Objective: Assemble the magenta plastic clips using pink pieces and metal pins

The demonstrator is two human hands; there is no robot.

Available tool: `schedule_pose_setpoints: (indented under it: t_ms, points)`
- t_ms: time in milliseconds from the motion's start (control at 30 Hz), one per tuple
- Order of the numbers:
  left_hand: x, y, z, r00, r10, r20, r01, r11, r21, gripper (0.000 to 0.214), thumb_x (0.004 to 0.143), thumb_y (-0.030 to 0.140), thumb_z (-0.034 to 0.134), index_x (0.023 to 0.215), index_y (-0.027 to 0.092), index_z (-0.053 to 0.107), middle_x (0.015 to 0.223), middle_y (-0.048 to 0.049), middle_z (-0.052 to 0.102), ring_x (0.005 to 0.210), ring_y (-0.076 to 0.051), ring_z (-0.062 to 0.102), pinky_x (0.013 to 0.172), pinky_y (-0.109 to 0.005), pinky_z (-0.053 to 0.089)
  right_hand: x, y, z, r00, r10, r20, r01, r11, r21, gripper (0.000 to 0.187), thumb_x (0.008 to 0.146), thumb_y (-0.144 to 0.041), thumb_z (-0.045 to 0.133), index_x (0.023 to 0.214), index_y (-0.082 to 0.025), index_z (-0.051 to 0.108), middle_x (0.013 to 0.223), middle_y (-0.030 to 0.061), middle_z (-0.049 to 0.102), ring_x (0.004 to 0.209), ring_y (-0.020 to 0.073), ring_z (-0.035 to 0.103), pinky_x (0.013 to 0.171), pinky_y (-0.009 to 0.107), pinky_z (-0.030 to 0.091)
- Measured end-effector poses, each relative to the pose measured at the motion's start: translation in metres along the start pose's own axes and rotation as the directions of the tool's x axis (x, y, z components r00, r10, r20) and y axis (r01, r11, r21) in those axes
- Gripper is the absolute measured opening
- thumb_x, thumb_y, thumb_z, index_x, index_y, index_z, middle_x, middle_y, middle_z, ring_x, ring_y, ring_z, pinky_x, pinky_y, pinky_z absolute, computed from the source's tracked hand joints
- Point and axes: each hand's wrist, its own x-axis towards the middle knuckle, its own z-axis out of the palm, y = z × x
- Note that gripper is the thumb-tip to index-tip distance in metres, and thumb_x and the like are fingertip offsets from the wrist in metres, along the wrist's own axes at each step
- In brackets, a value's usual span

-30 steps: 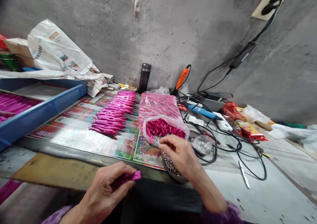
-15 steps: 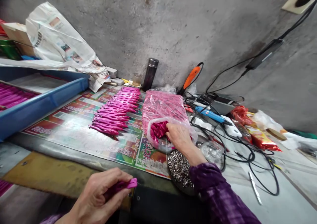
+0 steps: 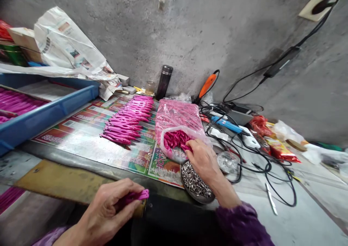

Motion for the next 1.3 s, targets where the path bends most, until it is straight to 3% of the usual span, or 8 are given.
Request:
schedule_pose_setpoints:
  t_ms: [100, 233, 433, 733, 1100, 1300]
  points:
    - [-0.001, 0.006, -0.002, 0.999, -0.029, 0.015, 0.029, 1.000, -0.002, 0.013, 0.085, 0.008, 0.063, 0.089, 0.019, 0.069, 0.070, 0.0040, 0.066, 0.059, -0.007, 0.059, 0.056, -0.016, 0.041, -0.039, -0.021, -0.012, 0.993, -0.052, -0.109, 0.073, 0.979, 0.192, 0.020, 0.092, -0.023, 0.052, 0.101, -0.020, 0.069, 0.098, 0.0046, 0.075, 0.087, 0.0216, 0.070, 0.077, 0.032, 0.052]
    - [-0.005, 0.015, -0.003, 0.998, -0.047, 0.047, 0.048, 0.999, -0.013, 0.012, 0.087, 0.008, 0.065, 0.090, 0.019, 0.069, 0.073, 0.0034, 0.067, 0.063, -0.007, 0.061, 0.060, -0.016, 0.042, -0.089, -0.057, -0.023, 0.974, -0.049, -0.221, 0.154, 0.861, 0.484, 0.014, 0.094, -0.024, 0.058, 0.100, -0.024, 0.070, 0.094, -0.0012, 0.075, 0.081, 0.0157, 0.071, 0.075, 0.023, 0.055]
    - [-0.014, 0.021, -0.001, 0.996, -0.020, 0.093, 0.021, 1.000, -0.006, 0.013, 0.085, 0.008, 0.068, 0.093, 0.018, 0.070, 0.076, 0.0033, 0.069, 0.058, -0.006, 0.056, 0.056, -0.015, 0.040, -0.128, -0.087, -0.019, 0.980, 0.075, -0.186, 0.083, 0.692, 0.717, 0.012, 0.091, -0.019, 0.065, 0.097, -0.026, 0.073, 0.092, -0.0035, 0.075, 0.081, 0.0135, 0.072, 0.072, 0.017, 0.057]
    - [-0.028, 0.024, 0.006, 0.985, -0.056, 0.161, 0.058, 0.998, -0.009, 0.012, 0.088, 0.009, 0.065, 0.094, 0.017, 0.070, 0.074, 0.0019, 0.067, 0.061, -0.008, 0.056, 0.058, -0.019, 0.040, -0.149, -0.095, -0.008, 0.988, 0.131, -0.081, -0.011, 0.583, 0.812, 0.010, 0.094, -0.026, 0.065, 0.096, -0.024, 0.074, 0.090, 0.0016, 0.074, 0.078, 0.0183, 0.070, 0.069, 0.025, 0.057]
    - [-0.036, 0.026, 0.010, 0.972, -0.076, 0.221, 0.075, 0.997, 0.012, 0.013, 0.089, 0.009, 0.063, 0.097, 0.018, 0.068, 0.077, 0.0028, 0.065, 0.065, -0.008, 0.054, 0.062, -0.020, 0.039, -0.161, -0.094, -0.006, 0.984, 0.124, -0.124, 0.022, 0.614, 0.789, 0.009, 0.094, -0.023, 0.064, 0.096, -0.026, 0.072, 0.088, -0.0012, 0.072, 0.077, 0.0151, 0.068, 0.069, 0.020, 0.054]
    - [-0.041, 0.026, 0.013, 0.967, -0.080, 0.242, 0.075, 0.997, 0.031, 0.014, 0.090, 0.009, 0.061, 0.100, 0.018, 0.067, 0.083, 0.0004, 0.067, 0.070, -0.010, 0.058, 0.063, -0.021, 0.041, -0.165, -0.096, -0.006, 0.992, 0.100, -0.076, -0.002, 0.615, 0.788, 0.011, 0.095, -0.028, 0.063, 0.090, -0.025, 0.072, 0.078, -0.0019, 0.069, 0.068, 0.0142, 0.065, 0.062, 0.019, 0.051]
